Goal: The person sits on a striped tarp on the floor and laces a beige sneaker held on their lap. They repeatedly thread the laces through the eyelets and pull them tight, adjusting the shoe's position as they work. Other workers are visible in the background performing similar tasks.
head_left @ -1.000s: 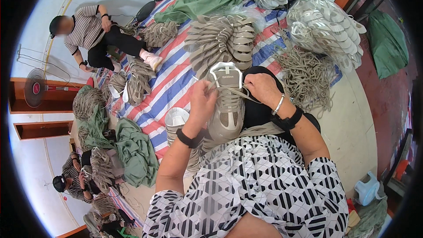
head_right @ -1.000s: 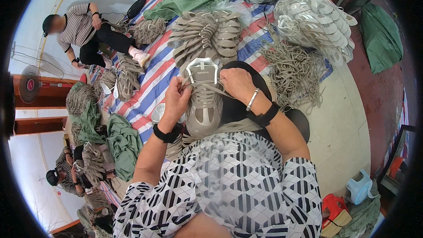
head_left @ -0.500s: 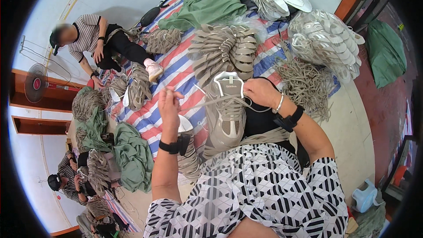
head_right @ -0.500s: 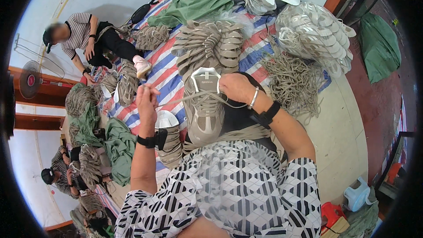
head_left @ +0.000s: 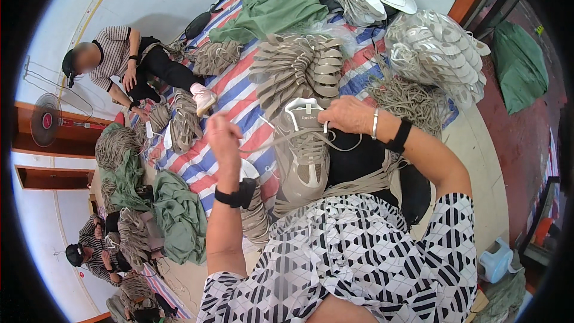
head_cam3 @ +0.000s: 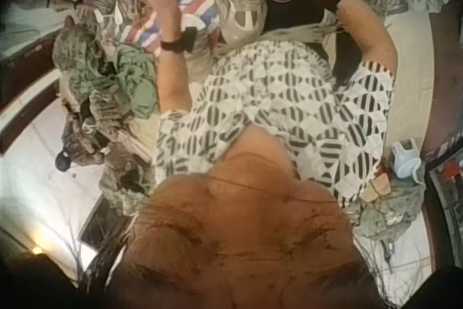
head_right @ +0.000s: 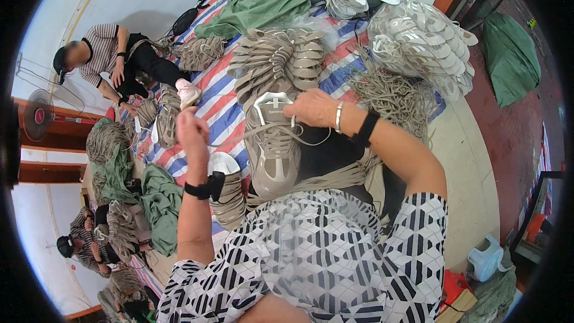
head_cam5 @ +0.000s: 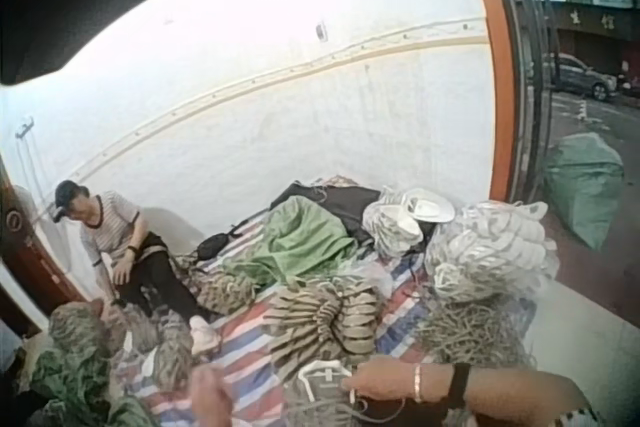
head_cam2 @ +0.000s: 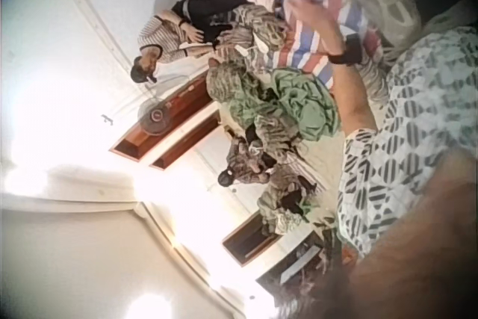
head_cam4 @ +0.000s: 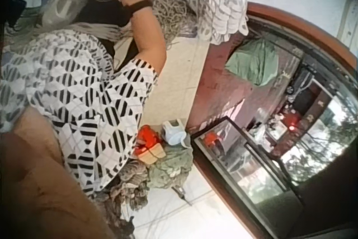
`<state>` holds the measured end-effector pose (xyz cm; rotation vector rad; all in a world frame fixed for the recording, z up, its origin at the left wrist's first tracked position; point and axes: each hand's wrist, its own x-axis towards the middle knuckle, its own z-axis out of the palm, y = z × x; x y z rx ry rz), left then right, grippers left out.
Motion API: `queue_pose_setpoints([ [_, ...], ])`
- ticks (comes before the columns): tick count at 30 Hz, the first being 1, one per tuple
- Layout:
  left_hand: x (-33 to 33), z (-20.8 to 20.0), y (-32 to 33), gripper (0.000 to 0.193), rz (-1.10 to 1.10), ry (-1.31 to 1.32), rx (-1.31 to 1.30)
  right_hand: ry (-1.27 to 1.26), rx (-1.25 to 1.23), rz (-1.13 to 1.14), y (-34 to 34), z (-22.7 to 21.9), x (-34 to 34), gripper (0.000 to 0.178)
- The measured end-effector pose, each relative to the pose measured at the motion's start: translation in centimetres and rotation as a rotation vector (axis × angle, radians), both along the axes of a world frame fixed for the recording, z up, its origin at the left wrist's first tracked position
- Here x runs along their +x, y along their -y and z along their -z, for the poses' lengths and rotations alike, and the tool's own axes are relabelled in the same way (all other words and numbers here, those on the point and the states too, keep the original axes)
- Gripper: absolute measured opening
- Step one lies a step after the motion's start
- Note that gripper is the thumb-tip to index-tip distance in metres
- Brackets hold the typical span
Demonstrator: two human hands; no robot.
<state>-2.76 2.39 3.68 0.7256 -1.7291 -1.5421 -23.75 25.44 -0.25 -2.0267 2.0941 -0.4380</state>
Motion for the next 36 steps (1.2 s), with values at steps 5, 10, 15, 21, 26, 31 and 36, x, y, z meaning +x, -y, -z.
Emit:
queue_pose_setpoints([
  [5,-1.0,2.7,-3.5,0.023,0.302,0.176,-0.206,0.08,0.067,-0.044,1.5,-1.7,-0.6,0.01],
  [10,-1.8,4.8,-5.3,0.022,0.334,0.203,-0.254,0.387,0.091,0.156,1.9,2.8,-0.2,0.018],
  [15,-2.1,5.5,-6.0,0.022,0.292,0.173,0.085,0.554,-0.204,0.439,4.3,2.8,-1.8,0.025],
  [21,-2.0,4.8,-5.9,0.025,0.383,0.274,-0.162,0.281,-0.104,0.874,1.0,2.1,-10.6,0.021],
  [26,-0.9,5.2,-4.4,0.028,0.503,0.373,0.045,0.459,-0.251,0.445,1.1,1.6,-3.1,0.02],
  [31,-1.8,4.5,-4.2,0.027,0.584,0.403,0.009,0.656,-0.22,0.427,2.7,0.2,3.4,0.013],
  [36,-1.5,4.6,-3.7,0.027,0.582,0.398,0.232,0.538,-0.146,0.371,5.6,0.5,4.0,0.016],
])
